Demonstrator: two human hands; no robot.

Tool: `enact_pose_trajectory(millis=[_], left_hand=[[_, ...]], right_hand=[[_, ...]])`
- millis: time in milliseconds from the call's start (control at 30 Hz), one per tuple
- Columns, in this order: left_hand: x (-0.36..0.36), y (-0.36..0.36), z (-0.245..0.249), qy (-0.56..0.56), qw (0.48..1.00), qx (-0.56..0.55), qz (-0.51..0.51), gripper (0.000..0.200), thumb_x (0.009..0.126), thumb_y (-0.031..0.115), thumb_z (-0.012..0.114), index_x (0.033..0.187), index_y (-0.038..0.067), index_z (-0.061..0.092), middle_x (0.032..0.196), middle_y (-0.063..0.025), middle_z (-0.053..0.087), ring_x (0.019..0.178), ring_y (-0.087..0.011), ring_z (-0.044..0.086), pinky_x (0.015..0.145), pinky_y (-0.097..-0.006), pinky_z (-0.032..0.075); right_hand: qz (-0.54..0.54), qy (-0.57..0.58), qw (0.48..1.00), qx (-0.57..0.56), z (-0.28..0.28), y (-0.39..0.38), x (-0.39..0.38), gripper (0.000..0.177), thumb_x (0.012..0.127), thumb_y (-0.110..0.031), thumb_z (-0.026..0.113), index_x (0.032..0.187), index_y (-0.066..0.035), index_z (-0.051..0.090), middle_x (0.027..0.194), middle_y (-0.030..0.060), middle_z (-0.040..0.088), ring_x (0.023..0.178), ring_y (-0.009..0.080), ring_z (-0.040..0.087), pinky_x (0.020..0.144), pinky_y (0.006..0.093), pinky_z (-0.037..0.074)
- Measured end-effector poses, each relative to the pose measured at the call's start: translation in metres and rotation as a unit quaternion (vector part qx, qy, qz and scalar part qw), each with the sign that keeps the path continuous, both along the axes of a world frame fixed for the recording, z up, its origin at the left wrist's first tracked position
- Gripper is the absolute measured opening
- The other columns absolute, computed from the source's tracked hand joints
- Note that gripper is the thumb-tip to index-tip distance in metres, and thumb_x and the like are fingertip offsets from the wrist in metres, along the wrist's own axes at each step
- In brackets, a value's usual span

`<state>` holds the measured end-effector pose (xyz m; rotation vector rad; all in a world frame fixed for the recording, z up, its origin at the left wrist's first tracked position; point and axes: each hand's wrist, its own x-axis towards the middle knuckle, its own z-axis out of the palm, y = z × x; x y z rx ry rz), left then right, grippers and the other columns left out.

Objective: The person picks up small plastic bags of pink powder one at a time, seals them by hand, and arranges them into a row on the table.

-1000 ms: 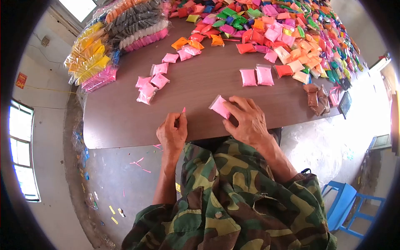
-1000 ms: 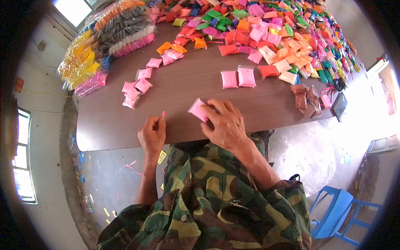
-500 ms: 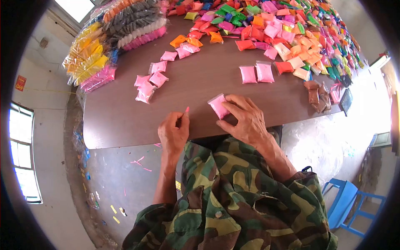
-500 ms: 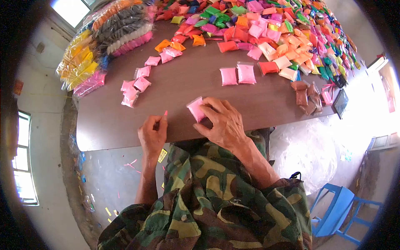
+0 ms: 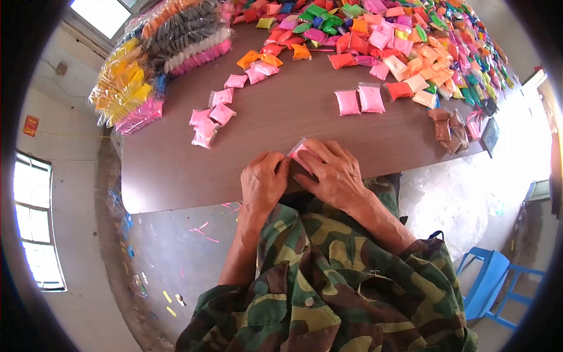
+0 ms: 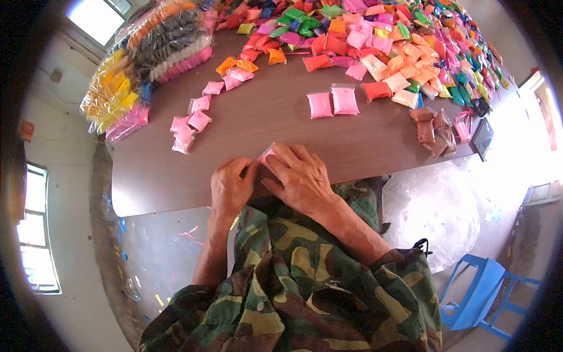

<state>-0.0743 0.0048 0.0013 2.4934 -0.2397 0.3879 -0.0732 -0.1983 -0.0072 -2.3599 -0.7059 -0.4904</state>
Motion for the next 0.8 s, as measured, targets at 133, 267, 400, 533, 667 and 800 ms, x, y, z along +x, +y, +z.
enact_pose_trajectory(millis=[133,267,400,533,667,800], left_hand=[[0.008,0.003,0.003,0.002,0.999,0.044,-0.022,0.014,0.096,0.016,0.078,0.093,0.002,0.075,0.09,-0.0202,0.073,0.083,-0.0432,0.072,0.072,-0.0506,0.054],[0.014,0.007,0.005,0.029,0.999,0.004,-0.021,0.016,0.096,0.017,0.078,0.091,0.002,0.075,0.088,-0.0208,0.072,0.082,-0.0432,0.072,0.071,-0.0508,0.054],[0.013,0.009,0.005,0.038,0.999,0.002,-0.03,0.018,0.097,0.019,0.078,0.091,0.002,0.074,0.087,-0.0207,0.072,0.083,-0.0432,0.071,0.072,-0.0505,0.054],[0.017,0.007,0.007,0.002,0.996,0.074,-0.053,0.021,0.098,0.02,0.078,0.089,0.003,0.071,0.087,-0.0198,0.07,0.084,-0.0428,0.071,0.072,-0.052,0.054],[0.03,0.005,-0.002,-0.014,0.994,0.09,-0.065,0.022,0.098,0.02,0.077,0.087,0.004,0.069,0.087,-0.0181,0.07,0.084,-0.0425,0.07,0.071,-0.0535,0.054],[0.044,0.005,0.002,-0.018,0.993,0.104,-0.055,0.021,0.098,0.02,0.077,0.087,0.004,0.069,0.087,-0.0171,0.071,0.084,-0.042,0.07,0.071,-0.0533,0.054]], right_hand=[[0.0,-0.008,1.0,-0.003,-0.003,0.005,0.004,0.038,0.082,-0.021,0.089,0.115,-0.011,0.074,0.129,0.0044,0.069,0.112,0.0299,0.07,0.087,0.0455,0.062],[0.0,-0.015,1.0,-0.01,-0.001,0.006,0.007,0.034,0.082,-0.017,0.088,0.111,-0.01,0.073,0.126,0.0039,0.069,0.109,0.0289,0.07,0.084,0.0445,0.062],[-0.007,-0.026,0.999,-0.017,-0.002,0.008,0.006,0.031,0.082,-0.013,0.086,0.11,-0.01,0.072,0.126,0.004,0.069,0.107,0.029,0.069,0.082,0.0446,0.062],[-0.01,-0.056,0.998,-0.021,0.004,0.011,0.007,0.016,0.087,-0.014,0.081,0.101,-0.008,0.074,0.112,0.0053,0.068,0.101,0.0278,0.069,0.075,0.0428,0.062],[-0.016,-0.06,0.998,-0.018,-0.002,0.014,0.011,0.013,0.087,-0.012,0.079,0.097,-0.007,0.074,0.108,0.0051,0.069,0.1,0.0271,0.069,0.074,0.0426,0.062],[-0.019,-0.064,0.998,-0.003,-0.003,0.013,0.01,0.013,0.087,-0.012,0.079,0.098,-0.007,0.074,0.107,0.0055,0.068,0.099,0.0273,0.07,0.074,0.0434,0.062]])
